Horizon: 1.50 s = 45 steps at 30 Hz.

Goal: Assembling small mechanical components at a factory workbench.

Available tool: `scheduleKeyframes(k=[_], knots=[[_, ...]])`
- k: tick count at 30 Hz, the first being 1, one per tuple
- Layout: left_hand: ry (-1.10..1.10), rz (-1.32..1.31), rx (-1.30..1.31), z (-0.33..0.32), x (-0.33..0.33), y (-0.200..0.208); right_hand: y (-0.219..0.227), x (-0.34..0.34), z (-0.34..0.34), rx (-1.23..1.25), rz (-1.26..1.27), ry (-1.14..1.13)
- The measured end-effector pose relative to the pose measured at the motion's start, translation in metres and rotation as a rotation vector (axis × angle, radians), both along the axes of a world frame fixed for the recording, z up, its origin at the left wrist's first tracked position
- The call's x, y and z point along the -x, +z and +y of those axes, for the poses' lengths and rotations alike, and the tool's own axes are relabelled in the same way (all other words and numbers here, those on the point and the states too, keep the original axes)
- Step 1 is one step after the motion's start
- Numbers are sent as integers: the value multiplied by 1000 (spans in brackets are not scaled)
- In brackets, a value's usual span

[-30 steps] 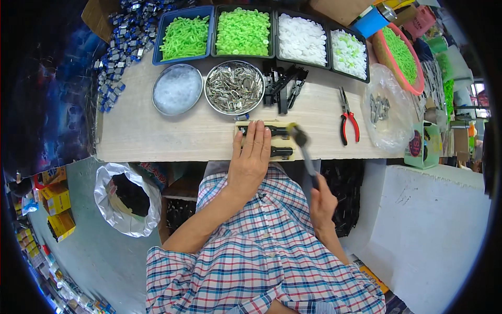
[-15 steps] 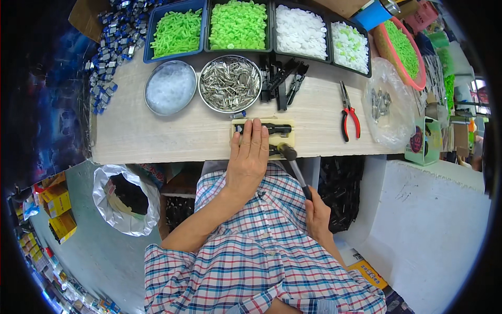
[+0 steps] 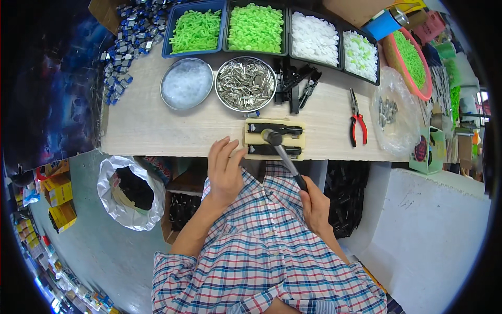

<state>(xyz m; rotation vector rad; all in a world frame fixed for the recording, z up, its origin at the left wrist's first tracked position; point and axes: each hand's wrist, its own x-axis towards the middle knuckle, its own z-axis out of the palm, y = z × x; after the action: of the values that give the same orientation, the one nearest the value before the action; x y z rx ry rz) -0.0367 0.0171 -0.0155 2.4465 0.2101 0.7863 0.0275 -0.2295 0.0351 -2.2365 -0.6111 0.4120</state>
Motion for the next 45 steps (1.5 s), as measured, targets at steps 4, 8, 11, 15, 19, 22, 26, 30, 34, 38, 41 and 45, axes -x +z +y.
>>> scheduleKeyframes(k=[4, 8, 11, 15, 19, 22, 26, 30, 34, 38, 41, 45], knots=[[64, -36, 21, 4, -1, 3, -6, -12, 15, 8, 67, -42], [46, -42, 11, 11, -3, 0, 2, -4, 6, -8, 76, -22], [42, -34, 51, 14, -4, 1, -11, 7, -4, -12, -8, -3], [43, -22, 84, 13, -3, 0, -3, 1, 6, 34, 125, 28], [20, -47, 43, 15, -6, 0, -4, -2, 14, 0, -48, -6], [17, -47, 56, 16, -8, 3, 5, -14, 35, 79, 2, -36], [33, -41, 122, 18, -8, 3, 11, -26, 35, 125, 100, -47], [55, -59, 171, 19, -9, 14, 6, -12, 21, -7, 3, -88], [61, -76, 230, 21, -15, 14, 8, -14, 37, -99, -135, -56], [113, -85, 311, 20, -21, 23, 6, -21, 41, 74, 23, 0], [89, -77, 268, 18, -25, 35, 7, -20, 25, 30, 147, 24], [-171, 13, 157, 28, -21, 37, 3, -10, 4, -23, 232, 163]])
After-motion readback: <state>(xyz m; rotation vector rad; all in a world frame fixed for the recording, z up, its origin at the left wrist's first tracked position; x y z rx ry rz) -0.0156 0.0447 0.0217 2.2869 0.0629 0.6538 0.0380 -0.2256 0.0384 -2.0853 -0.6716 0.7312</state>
